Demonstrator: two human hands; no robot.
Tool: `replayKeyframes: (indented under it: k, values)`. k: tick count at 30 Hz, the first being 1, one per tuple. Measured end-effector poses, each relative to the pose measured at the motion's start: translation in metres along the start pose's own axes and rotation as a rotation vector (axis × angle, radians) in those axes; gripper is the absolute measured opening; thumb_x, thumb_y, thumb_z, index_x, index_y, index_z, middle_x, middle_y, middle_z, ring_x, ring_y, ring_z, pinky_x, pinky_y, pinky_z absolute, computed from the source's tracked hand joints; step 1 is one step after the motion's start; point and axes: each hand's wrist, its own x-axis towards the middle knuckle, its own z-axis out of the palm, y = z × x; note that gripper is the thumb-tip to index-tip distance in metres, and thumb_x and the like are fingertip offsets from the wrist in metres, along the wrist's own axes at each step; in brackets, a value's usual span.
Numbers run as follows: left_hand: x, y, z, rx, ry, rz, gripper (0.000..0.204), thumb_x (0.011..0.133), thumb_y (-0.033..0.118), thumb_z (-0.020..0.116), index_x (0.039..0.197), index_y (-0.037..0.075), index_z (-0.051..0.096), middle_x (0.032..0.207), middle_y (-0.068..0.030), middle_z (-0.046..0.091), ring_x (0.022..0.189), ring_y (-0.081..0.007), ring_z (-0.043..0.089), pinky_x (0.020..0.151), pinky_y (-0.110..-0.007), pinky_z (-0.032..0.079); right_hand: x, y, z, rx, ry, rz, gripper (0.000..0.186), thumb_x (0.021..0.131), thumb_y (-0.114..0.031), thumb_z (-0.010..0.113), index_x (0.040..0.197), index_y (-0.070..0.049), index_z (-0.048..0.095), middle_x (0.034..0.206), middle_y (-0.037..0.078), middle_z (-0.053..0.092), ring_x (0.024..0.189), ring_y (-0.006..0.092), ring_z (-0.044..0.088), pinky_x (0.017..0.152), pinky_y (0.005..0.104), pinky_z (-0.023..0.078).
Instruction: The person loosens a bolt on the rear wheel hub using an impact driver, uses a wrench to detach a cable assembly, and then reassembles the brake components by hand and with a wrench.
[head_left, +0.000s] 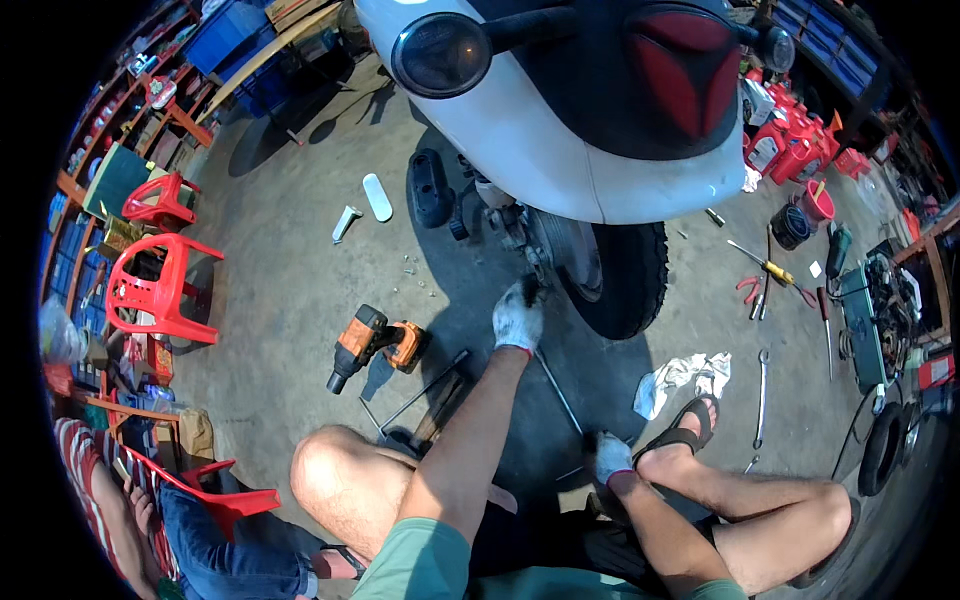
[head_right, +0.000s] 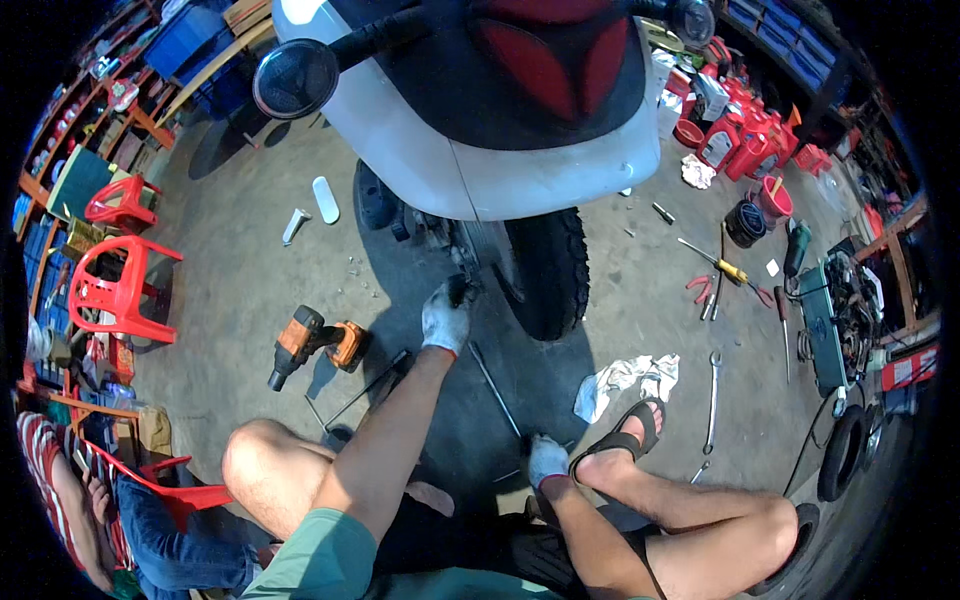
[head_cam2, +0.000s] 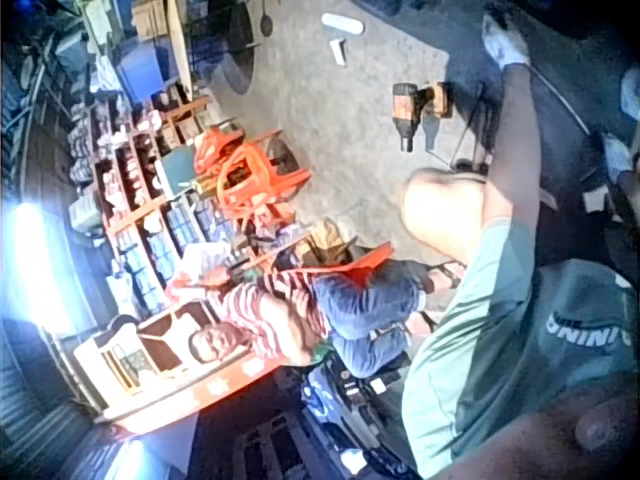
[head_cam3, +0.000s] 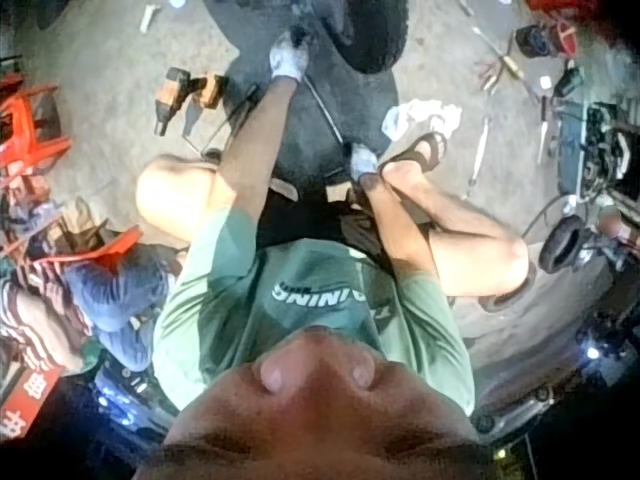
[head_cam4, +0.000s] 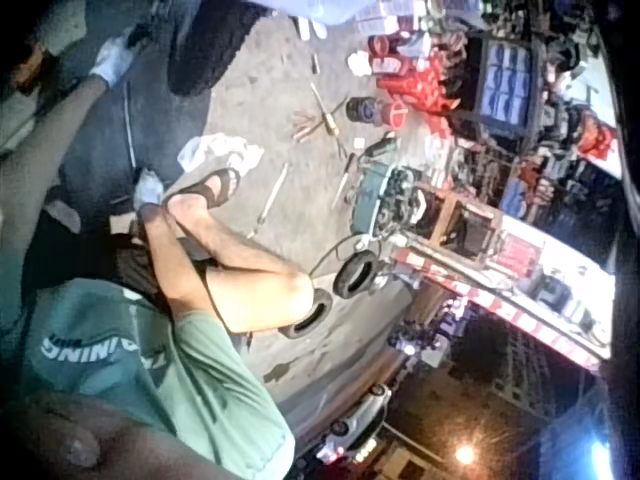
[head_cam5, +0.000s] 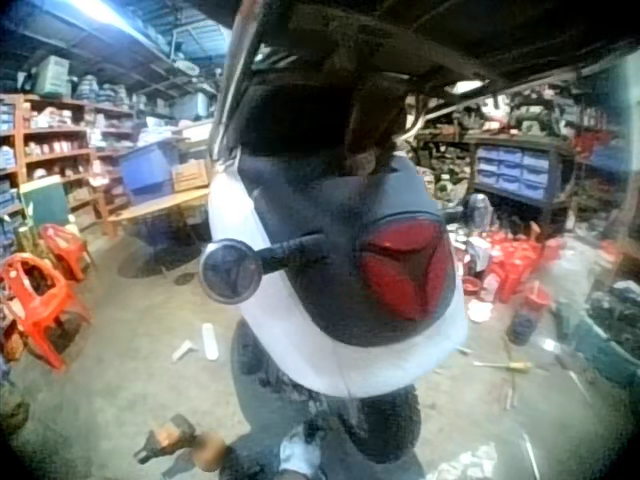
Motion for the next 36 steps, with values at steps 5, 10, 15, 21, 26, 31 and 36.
replayKeyframes:
  k: [5, 10, 15, 21, 26, 31, 36]
  values:
    - [0.002, 0.016, 0.000, 0.159, -0.002, 0.034, 0.027, 0.087, 0.023, 0.055, 0.108, 0.009, 0.062, 0.104, -0.0158, 0.064, 0.100, -0.0354, 0.059, 0.085, -0.044, 0.047, 0.005, 0.005, -0.005, 0.047, -0.031, 0.058, 0.035, 0.079, -0.028, 0.061, 0.105, -0.004, 0.060, 0.103, 0.020, 0.064, 0.096, 0.0371, 0.062, 0.083, 0.0448, 0.050]
    - [0.010, 0.014, -0.002, 0.278, -0.019, 0.072, 0.028, 0.086, 0.023, 0.055, 0.106, 0.007, 0.062, 0.102, -0.0170, 0.064, 0.097, -0.0354, 0.060, 0.084, -0.044, 0.047, 0.005, 0.004, -0.010, 0.062, -0.022, 0.082, 0.034, 0.079, -0.024, 0.061, 0.105, -0.003, 0.061, 0.107, 0.021, 0.063, 0.100, 0.0373, 0.060, 0.086, 0.0441, 0.049]
    - [0.017, 0.018, -0.004, 0.376, -0.049, 0.076, 0.027, 0.083, 0.019, 0.056, 0.106, 0.006, 0.062, 0.101, -0.0166, 0.064, 0.094, -0.0348, 0.061, 0.084, -0.043, 0.048, 0.004, 0.003, -0.018, 0.133, -0.045, 0.106, 0.032, 0.078, -0.019, 0.060, 0.105, -0.002, 0.062, 0.107, 0.022, 0.063, 0.101, 0.0381, 0.060, 0.087, 0.0440, 0.048]
    - [0.015, 0.000, 0.003, 0.390, 0.070, 0.145, 0.025, 0.081, 0.019, 0.057, 0.103, 0.006, 0.062, 0.100, -0.0165, 0.064, 0.095, -0.0350, 0.061, 0.084, -0.044, 0.048, 0.002, -0.002, -0.023, 0.150, -0.049, 0.115, 0.035, 0.077, -0.019, 0.060, 0.108, -0.003, 0.061, 0.108, 0.022, 0.063, 0.101, 0.0377, 0.060, 0.089, 0.0438, 0.048]
    - [0.015, 0.023, -0.002, 0.343, -0.048, 0.052, 0.028, 0.086, 0.025, 0.057, 0.106, 0.007, 0.062, 0.103, -0.0175, 0.064, 0.099, -0.0359, 0.060, 0.085, -0.044, 0.047, 0.004, 0.010, -0.015, 0.184, -0.008, 0.094, 0.039, 0.078, -0.020, 0.058, 0.112, -0.002, 0.060, 0.111, 0.022, 0.062, 0.104, 0.0369, 0.059, 0.091, 0.0429, 0.047]
    - [0.008, 0.028, -0.003, 0.356, -0.051, 0.041, 0.030, 0.089, 0.031, 0.055, 0.106, 0.006, 0.061, 0.103, -0.0182, 0.064, 0.098, -0.0371, 0.060, 0.084, -0.045, 0.047, 0.009, 0.006, -0.024, 0.149, -0.007, 0.132, 0.033, 0.079, -0.022, 0.058, 0.106, -0.003, 0.061, 0.107, 0.018, 0.064, 0.101, 0.0328, 0.062, 0.086, 0.0415, 0.050]
    - [0.019, 0.017, 0.000, 0.467, 0.005, 0.096, 0.030, 0.089, 0.031, 0.055, 0.107, 0.007, 0.061, 0.103, -0.0183, 0.064, 0.095, -0.0374, 0.060, 0.082, -0.045, 0.048, 0.012, 0.003, -0.032, 0.222, -0.037, 0.184, 0.035, 0.080, -0.025, 0.058, 0.109, -0.004, 0.061, 0.109, 0.019, 0.064, 0.100, 0.0342, 0.063, 0.086, 0.0429, 0.050]
